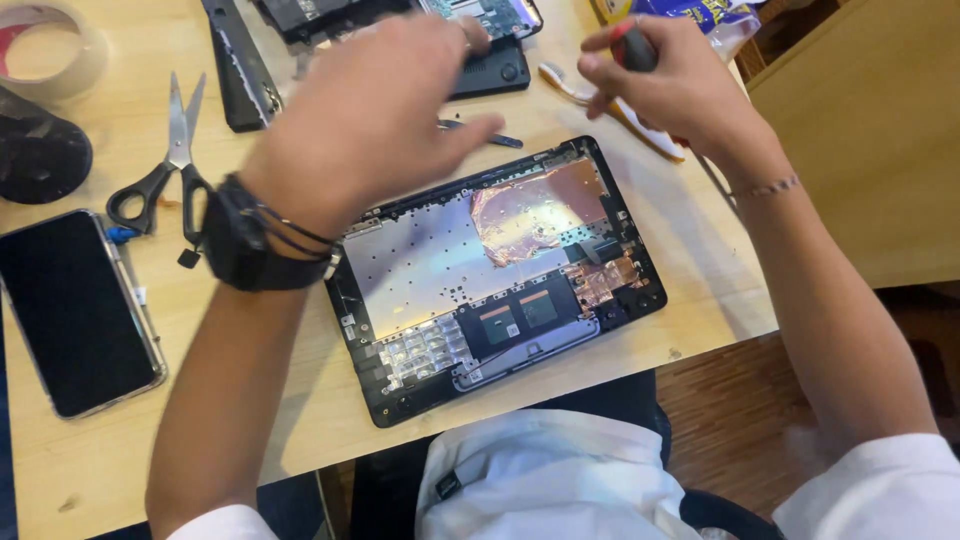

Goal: Disassembling a laptop to remove the motherboard and cleaning the internal surfaces with a toothbrush.

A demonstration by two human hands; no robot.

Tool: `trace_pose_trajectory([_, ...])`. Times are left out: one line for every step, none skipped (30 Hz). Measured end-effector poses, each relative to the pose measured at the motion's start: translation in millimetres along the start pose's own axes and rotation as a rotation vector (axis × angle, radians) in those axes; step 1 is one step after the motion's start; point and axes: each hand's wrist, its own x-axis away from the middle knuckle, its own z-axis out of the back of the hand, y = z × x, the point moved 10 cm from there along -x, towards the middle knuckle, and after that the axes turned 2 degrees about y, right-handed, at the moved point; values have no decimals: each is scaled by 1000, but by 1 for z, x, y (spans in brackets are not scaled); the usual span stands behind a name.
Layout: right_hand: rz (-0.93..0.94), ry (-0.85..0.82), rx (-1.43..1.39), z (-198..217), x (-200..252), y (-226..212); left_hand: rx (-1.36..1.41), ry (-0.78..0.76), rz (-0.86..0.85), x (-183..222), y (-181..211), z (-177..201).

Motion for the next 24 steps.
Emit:
trace_pose_trajectory([-52, -18, 100, 3, 15, 2, 146, -335, 145, 0, 8, -36])
trace_pose_trajectory([-56, -19, 100, 3, 25, 6, 149, -338, 144, -2, 14, -56])
trace_pose_trajectory([-98, -39, 115, 2, 35, 15, 127, -391, 70, -3, 28, -79])
trace_pose_trajectory([-141, -58, 130, 1, 46, 24, 104, -444, -5, -3, 41, -101])
trace_pose_trajectory([-142, -57, 125, 2, 54, 30, 102, -448, -6, -2, 44, -109])
trace_pose_trajectory([-159, -60, 159, 3, 63, 38, 105, -452, -23, -2, 50, -117])
trace_pose_trajectory([-175, -59, 189, 5, 71, 45, 105, -458, -41, -2, 54, -124])
trace_pose_trajectory([-176, -55, 181, 3, 74, 49, 99, -463, -45, -2, 59, -123])
trace_pose_trajectory([-221, -70, 225, 0, 79, 58, 151, -464, -44, -2, 65, -123])
trace_pose_trajectory([-266, -85, 269, -2, 83, 67, 204, -465, -43, -2, 71, -122])
trace_pose_trajectory([-267, -83, 262, -6, 85, 80, 199, -470, -46, -2, 75, -128])
trace_pose_trajectory([-252, -76, 313, -9, 86, 90, 263, -428, -89, -4, 84, -129])
trace_pose_trajectory([-236, -73, 362, -14, 88, 101, 329, -388, -130, -4, 92, -130])
trace_pose_trajectory([-237, -75, 353, -18, 90, 102, 325, -396, -129, -3, 95, -137])
trace_pose_trajectory([-235, -69, 384, -20, 91, 102, 294, -401, -139, -3, 98, -143])
trace_pose_trajectory([-234, -63, 415, -22, 92, 102, 263, -405, -150, -2, 101, -150])
trace_pose_trajectory([-236, -63, 410, -22, 94, 98, 262, -410, -152, -2, 103, -149])
trace_pose_trajectory([-219, -36, 395, -19, 95, 92, 274, -409, -120, -2, 102, -149])
trace_pose_trajectory([-204, -6, 381, -16, 96, 85, 285, -408, -91, -2, 102, -148])
trace_pose_trajectory([-208, -2, 377, -16, 96, 88, 283, -412, -95, -2, 105, -144])
trace_pose_trajectory([-203, 12, 356, -16, 96, 90, 292, -422, -66, -1, 105, -141])
trace_pose_trajectory([-198, 26, 335, -15, 96, 91, 300, -432, -36, 0, 105, -137])
trace_pose_trajectory([-196, 30, 330, -14, 97, 88, 293, -433, -37, 1, 105, -138])
trace_pose_trajectory([-185, 32, 333, -14, 97, 85, 350, -440, 0, 2, 103, -140])
